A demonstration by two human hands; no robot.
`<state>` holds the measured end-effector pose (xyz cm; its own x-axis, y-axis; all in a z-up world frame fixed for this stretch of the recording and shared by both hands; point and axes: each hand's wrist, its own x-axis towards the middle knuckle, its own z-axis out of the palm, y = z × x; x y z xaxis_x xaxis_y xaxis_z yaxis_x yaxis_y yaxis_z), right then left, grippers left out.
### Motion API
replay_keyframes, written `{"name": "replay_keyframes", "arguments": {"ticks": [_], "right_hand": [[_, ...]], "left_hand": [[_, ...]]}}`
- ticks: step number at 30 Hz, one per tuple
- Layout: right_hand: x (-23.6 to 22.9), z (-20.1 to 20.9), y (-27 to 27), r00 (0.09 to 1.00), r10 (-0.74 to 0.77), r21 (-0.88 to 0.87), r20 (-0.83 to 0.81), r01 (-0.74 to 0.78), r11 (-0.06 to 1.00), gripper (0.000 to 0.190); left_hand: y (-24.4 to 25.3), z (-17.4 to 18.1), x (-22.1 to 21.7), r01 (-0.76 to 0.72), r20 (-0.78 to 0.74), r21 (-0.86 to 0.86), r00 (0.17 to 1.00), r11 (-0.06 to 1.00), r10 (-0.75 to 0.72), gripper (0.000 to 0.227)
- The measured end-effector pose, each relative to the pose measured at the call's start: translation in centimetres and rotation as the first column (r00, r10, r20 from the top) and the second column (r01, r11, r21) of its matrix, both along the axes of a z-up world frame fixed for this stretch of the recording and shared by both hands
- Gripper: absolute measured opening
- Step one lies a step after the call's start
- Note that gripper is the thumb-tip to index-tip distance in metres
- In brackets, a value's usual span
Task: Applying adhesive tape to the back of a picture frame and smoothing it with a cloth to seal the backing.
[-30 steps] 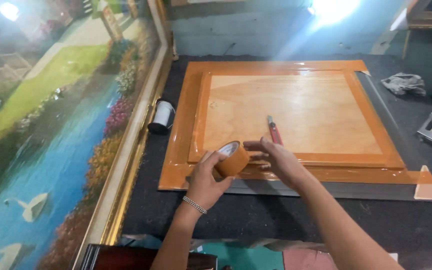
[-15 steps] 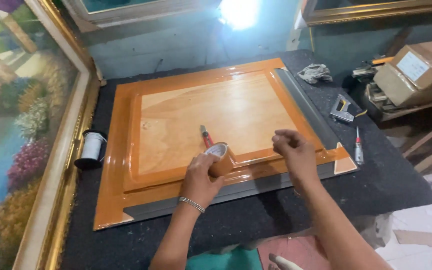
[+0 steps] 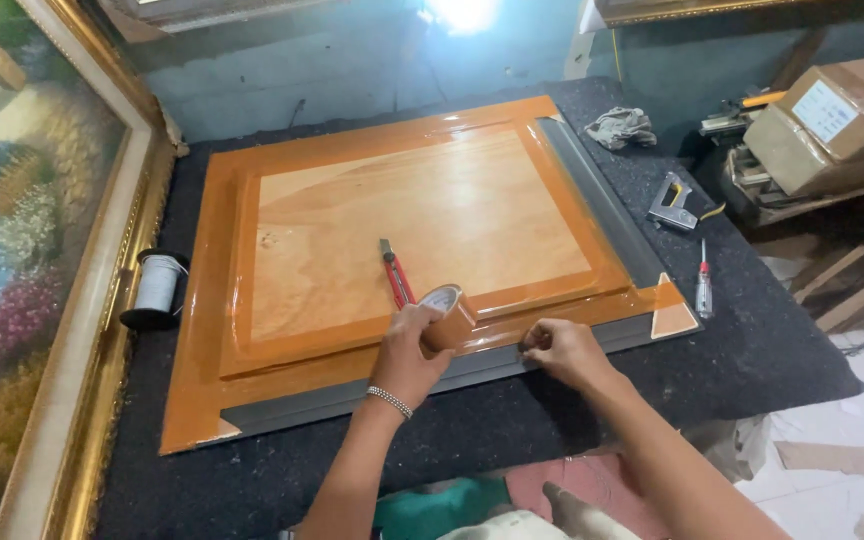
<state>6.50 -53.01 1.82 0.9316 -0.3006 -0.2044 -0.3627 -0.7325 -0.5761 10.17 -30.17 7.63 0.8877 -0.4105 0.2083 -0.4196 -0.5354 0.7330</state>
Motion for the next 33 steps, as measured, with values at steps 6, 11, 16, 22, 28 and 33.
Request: {"name": "replay_keyframes", "arguments": {"ticks": [6,11,16,22,28,33], "right_hand": [[0.4,2.8,0.1,0.988,0.064,-0.286,-0.138,-0.102,0.953,0.027],[0.9,4.6,-1.7,0.968,0.028,-0.371,-0.249,-0.122,0.92,0.024],[1.1,3.4,-2.3,0.999,0.002,-0.287,0.046,0.011,0.958,0.017],[-1.2,11.5,2.1,0.967,-0.085,0.083,0.24,0.067,0.994,0.039],[-3.3,15.8,6.6,0.927,-0.095,0.482,0.362,-0.099,0.87,0.046],[-2.7,13.5,6.8,0.802,0.025,0.079,0.597,-0.09,0.993,0.051]], "left_hand": [[-1.3,-0.1,-1.3,0.021,-0.095,0.046,0.995,0.999,-0.016,0.042],[-1.5,0.7,-1.7,0.023,-0.107,0.017,0.994,1.0,-0.021,0.04],[-1.3,1.1,-2.0,0.021,-0.081,-0.039,0.996,0.999,-0.024,0.042],[-0.9,2.5,-2.3,0.033,-0.053,-0.133,0.998,0.991,-0.04,0.035],[-1.2,2.8,-2.3,0.052,0.054,-0.188,0.998,0.981,-0.043,0.033],[-1.3,3.7,-2.2,-0.008,0.112,-0.203,0.993,0.979,0.031,0.031]]}}
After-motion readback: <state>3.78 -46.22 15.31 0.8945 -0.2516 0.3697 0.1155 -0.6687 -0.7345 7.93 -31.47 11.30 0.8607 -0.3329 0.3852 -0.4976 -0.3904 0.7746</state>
